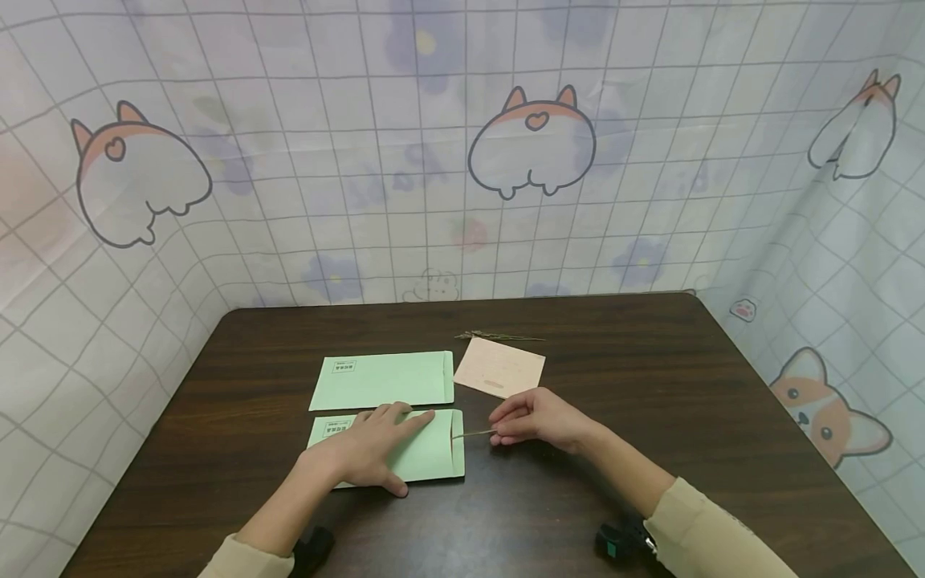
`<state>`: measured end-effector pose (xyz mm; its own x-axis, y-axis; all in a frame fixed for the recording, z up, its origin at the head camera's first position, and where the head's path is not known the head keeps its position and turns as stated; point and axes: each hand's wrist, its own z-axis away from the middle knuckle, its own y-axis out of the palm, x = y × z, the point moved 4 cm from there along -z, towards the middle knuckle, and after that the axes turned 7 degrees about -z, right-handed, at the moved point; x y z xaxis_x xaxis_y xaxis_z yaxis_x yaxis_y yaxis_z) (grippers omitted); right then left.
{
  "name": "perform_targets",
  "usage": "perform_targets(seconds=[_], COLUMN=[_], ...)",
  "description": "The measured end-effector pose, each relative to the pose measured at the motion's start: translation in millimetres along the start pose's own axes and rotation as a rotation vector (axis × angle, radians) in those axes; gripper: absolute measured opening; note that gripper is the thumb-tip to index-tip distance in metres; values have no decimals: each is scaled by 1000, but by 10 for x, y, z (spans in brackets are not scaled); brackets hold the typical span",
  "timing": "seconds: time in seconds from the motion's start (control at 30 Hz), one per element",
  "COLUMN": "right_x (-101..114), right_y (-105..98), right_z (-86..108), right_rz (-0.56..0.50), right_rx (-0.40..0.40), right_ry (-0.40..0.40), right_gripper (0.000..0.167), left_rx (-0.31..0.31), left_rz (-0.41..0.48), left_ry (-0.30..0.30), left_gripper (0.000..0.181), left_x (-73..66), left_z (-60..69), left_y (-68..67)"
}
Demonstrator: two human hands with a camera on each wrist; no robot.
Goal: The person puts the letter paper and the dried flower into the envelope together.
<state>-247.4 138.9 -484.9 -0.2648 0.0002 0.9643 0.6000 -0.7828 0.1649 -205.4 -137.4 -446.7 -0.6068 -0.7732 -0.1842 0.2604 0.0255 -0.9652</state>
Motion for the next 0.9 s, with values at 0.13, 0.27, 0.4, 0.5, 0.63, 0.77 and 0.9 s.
perform_targets(seconds=[0.13,0.27,0.4,0.5,0.63,0.77,0.9], right_x=[-23,-24,-21,-24,-26,-29,-57], right_y=[-17,-12,8,22,35,52,66], right_z=[-11,-16,-19,-22,-27,-35,-58], right_rz=[0,10,3,-2,-11,-25,-41], right_rx=[-13,-19,-15,3,24,24,18], right_ry=[4,1,-1,7,16,28,43], right_gripper=[28,25,25,26,27,27,27], left_rx=[2,0,0,4,9,7,6], left_rz=[0,-3,-3,-1,1,0,1], left_ry=[-3,-5,-6,-8,-14,-11,-12], left_gripper=[105,105,105,106,106,106,106], left_x=[2,4,2,1,2,-2,-4], left_z=[-1,-2,-3,-5,-5,-2,-7], left_y=[4,8,7,3,-5,-9,1])
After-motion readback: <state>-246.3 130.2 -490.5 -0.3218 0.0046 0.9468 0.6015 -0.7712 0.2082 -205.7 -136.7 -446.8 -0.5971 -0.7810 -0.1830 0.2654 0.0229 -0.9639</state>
